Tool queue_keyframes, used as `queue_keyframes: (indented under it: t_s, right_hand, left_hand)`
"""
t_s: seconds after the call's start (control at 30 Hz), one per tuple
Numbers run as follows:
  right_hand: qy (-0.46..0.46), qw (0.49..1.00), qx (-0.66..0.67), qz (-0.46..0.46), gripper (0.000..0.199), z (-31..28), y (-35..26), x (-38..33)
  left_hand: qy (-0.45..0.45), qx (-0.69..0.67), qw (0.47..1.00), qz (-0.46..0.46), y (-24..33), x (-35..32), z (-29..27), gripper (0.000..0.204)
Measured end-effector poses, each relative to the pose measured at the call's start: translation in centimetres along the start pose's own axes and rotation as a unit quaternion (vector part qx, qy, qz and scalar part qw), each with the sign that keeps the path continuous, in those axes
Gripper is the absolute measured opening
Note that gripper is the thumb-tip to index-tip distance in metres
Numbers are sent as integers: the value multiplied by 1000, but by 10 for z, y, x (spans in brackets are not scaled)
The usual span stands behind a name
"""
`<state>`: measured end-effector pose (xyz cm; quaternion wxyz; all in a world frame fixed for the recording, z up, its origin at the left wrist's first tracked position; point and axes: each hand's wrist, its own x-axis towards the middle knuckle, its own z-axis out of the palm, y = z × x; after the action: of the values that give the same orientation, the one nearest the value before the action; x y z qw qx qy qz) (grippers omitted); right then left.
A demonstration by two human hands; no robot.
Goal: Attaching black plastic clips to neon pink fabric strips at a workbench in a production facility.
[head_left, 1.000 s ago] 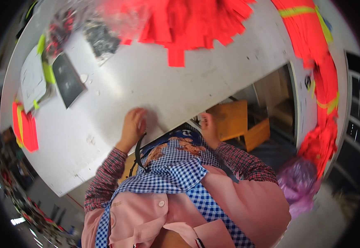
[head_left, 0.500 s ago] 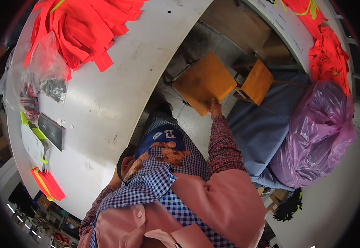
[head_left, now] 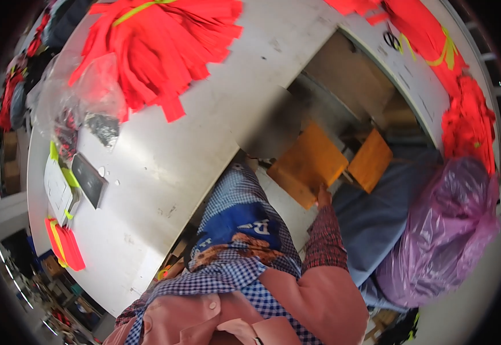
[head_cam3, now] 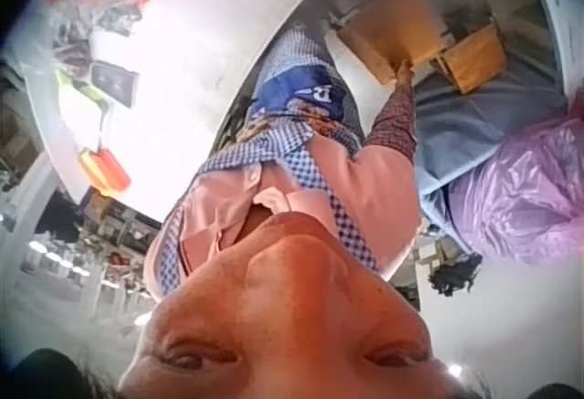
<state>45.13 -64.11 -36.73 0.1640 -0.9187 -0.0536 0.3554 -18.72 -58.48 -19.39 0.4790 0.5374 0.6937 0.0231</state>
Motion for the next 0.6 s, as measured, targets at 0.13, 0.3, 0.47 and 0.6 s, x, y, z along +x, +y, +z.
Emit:
queue_keyframes:
  t_s: [0.13, 0.3, 0.47, 0.6]
  right_hand:
    - [171, 980, -64, -81, 40, -2, -114, -44]
    - [175, 880, 46, -439, 38, -21, -311, -56]
    - [49, 737, 28, -674, 38, -1, -533, -86]
    - [-38, 692, 4, -721, 38, 45, -673, -84]
  left_hand:
    - [94, -33, 993, -62, -27, -21, 27, 30]
    - [160, -103, 974, -119, 7, 19, 94, 34]
    - [180, -145, 958, -170, -20, 41, 110, 38]
    - [-57, -135, 934, -327, 15, 61, 163, 37]
